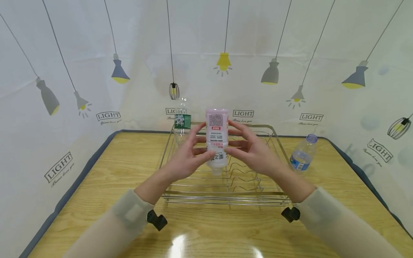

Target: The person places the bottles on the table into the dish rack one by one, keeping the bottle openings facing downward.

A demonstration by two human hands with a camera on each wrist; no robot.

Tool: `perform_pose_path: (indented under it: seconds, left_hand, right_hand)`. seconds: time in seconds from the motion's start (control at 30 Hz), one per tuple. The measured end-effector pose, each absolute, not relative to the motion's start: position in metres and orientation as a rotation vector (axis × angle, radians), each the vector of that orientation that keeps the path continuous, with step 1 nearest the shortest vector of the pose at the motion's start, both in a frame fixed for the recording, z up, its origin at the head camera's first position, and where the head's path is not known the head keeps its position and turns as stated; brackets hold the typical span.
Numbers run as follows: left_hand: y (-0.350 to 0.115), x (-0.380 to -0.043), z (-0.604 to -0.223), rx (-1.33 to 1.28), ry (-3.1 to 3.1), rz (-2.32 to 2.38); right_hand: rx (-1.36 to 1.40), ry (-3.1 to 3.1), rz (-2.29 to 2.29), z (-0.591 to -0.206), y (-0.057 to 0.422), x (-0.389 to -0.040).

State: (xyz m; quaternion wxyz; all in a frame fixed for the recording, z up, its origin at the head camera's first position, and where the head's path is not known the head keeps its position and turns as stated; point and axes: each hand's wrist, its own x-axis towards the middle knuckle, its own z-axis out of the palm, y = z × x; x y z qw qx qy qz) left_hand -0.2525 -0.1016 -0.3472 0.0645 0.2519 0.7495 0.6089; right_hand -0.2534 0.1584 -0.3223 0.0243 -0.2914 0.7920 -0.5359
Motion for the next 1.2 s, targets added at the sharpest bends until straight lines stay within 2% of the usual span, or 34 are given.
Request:
perform_pose_path:
  seconds: [0.27,1.2]
  left_hand:
    - [-0.1,-0.251,-0.345,0.735,2.265,1.822]
    - [-0.116,-0.249,-0.342,0.776,2.335,1.779]
  right_hand:
    - [-0.8,2.382,-1.736,-0.326,0.148,-0.254]
    - [-0.726,2.409,-1.679,-0.31,0.135,-0.252]
